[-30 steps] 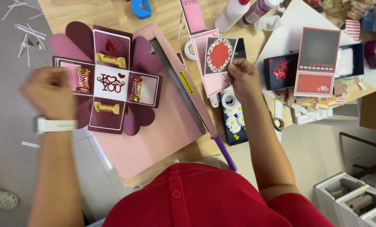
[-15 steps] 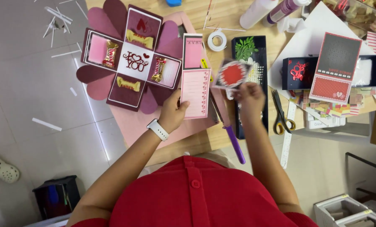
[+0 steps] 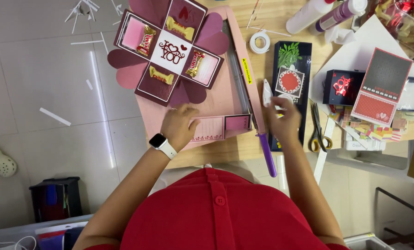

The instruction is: Decorating a multi-layered explosion box by gluing paper elements and using a paper trimmer.

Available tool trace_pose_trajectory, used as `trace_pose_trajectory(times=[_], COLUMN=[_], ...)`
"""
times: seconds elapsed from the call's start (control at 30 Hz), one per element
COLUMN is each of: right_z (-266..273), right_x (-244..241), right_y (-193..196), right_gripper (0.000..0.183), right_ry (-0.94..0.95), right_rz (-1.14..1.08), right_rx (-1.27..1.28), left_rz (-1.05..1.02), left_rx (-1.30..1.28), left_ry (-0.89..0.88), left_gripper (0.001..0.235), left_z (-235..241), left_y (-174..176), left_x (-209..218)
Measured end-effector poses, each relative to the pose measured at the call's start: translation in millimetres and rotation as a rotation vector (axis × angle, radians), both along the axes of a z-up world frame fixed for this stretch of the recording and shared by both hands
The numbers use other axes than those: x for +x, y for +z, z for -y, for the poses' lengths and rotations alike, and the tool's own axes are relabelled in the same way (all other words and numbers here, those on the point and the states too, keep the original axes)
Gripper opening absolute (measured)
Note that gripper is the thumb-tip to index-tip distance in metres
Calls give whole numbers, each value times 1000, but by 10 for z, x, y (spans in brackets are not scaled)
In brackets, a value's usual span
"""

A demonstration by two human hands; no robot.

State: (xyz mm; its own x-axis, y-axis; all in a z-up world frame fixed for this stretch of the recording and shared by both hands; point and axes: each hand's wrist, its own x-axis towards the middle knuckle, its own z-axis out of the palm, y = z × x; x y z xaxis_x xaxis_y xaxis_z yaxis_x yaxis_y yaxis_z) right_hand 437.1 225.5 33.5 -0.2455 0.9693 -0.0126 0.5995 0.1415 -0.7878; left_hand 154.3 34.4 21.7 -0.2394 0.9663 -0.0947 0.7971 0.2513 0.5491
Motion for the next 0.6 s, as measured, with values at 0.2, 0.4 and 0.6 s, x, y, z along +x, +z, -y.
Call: trace_pose_trajectory(times=[0.2,0.4,0.6], right_z=[400,524,572], right_x=[-479,-581,-487], right_y=[245,61,-236], right_gripper=[70,75,65], right_ry=[672,923,894], right_rz=[431,710,691], right_rx=[378,407,404], left_rz=[732,1637,1510], left_rx=[423,147,229], left_ry=[849,1148,1178], left_gripper=[6,23,25], left_z=[163,-37,-320], left_y=[74,39,-291], left_x=[162,107,-198])
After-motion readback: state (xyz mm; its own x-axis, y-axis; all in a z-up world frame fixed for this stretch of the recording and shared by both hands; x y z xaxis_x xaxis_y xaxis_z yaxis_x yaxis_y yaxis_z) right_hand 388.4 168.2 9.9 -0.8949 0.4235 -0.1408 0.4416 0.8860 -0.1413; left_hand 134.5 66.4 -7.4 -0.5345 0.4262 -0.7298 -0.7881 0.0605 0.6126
